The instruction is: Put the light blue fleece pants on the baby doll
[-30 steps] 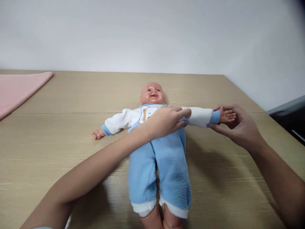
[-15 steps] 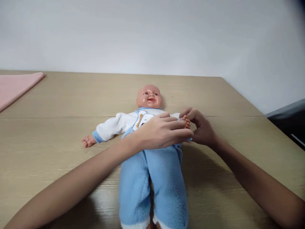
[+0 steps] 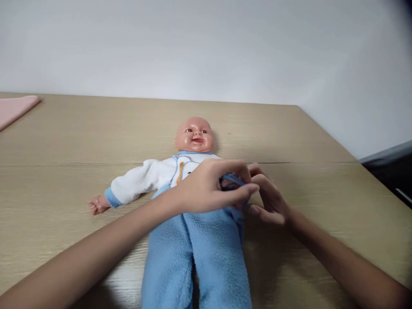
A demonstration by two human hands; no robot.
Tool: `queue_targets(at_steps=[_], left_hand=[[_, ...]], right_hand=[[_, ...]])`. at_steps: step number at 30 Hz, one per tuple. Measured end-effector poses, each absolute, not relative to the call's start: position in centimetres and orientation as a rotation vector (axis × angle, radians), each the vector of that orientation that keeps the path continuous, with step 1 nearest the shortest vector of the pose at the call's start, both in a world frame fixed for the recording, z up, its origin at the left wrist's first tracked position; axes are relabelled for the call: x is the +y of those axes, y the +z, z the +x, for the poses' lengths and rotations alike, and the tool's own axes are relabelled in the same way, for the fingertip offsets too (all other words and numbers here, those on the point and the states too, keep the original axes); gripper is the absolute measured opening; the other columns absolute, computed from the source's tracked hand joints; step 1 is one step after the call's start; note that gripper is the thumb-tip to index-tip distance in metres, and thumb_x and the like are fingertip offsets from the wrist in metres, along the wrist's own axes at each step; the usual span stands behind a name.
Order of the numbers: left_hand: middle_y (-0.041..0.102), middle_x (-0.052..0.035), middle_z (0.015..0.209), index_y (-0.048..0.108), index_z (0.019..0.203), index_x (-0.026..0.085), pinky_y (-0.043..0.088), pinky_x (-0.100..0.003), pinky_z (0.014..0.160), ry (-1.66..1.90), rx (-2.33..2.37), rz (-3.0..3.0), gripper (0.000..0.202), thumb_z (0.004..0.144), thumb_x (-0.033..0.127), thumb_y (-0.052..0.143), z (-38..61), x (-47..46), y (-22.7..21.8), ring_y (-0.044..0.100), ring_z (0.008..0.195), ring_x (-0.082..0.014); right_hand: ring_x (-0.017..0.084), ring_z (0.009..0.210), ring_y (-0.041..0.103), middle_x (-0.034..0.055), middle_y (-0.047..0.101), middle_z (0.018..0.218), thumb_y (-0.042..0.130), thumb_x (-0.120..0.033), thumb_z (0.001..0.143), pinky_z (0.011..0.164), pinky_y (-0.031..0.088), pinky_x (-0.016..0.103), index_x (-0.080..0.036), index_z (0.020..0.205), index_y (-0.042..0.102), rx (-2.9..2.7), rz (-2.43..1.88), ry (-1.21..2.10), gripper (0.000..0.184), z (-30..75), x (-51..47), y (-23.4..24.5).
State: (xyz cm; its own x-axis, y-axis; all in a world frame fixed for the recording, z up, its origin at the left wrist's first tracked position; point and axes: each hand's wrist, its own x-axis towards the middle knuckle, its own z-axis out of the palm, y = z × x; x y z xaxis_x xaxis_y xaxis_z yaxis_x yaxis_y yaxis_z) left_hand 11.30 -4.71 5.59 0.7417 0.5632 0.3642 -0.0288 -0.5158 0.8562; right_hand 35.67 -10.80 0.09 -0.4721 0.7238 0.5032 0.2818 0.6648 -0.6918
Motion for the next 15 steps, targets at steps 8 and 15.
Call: queue_targets(at_steps=[8,15], left_hand=[[0.072,-0.0013,0.097,0.066,0.113,0.019,0.05,-0.033,0.082,0.721,0.473,1.908,0.03,0.116,0.048,0.06,11.6,-4.1,5.7,0.068,0.093,-0.0188],[0.072,-0.0026,0.091,0.069,0.108,0.02,0.041,-0.036,0.076,0.73,0.775,2.275,0.022,0.113,0.04,0.062,11.2,-4.0,5.7,0.065,0.086,-0.0218]], right_hand=[[0.022,0.095,0.063,0.0021,0.064,0.097,0.072,-0.038,0.11,0.09,0.055,0.037,-0.028,0.092,0.069,-1.487,-0.947,0.987,0.021,32.7,-12.5,-0.3],[0.02,0.098,0.067,0.0008,0.071,0.102,0.076,-0.055,0.106,0.091,0.058,0.032,-0.028,0.102,0.072,-1.056,-1.261,1.021,0.028,32.4,-13.2,0.0]])
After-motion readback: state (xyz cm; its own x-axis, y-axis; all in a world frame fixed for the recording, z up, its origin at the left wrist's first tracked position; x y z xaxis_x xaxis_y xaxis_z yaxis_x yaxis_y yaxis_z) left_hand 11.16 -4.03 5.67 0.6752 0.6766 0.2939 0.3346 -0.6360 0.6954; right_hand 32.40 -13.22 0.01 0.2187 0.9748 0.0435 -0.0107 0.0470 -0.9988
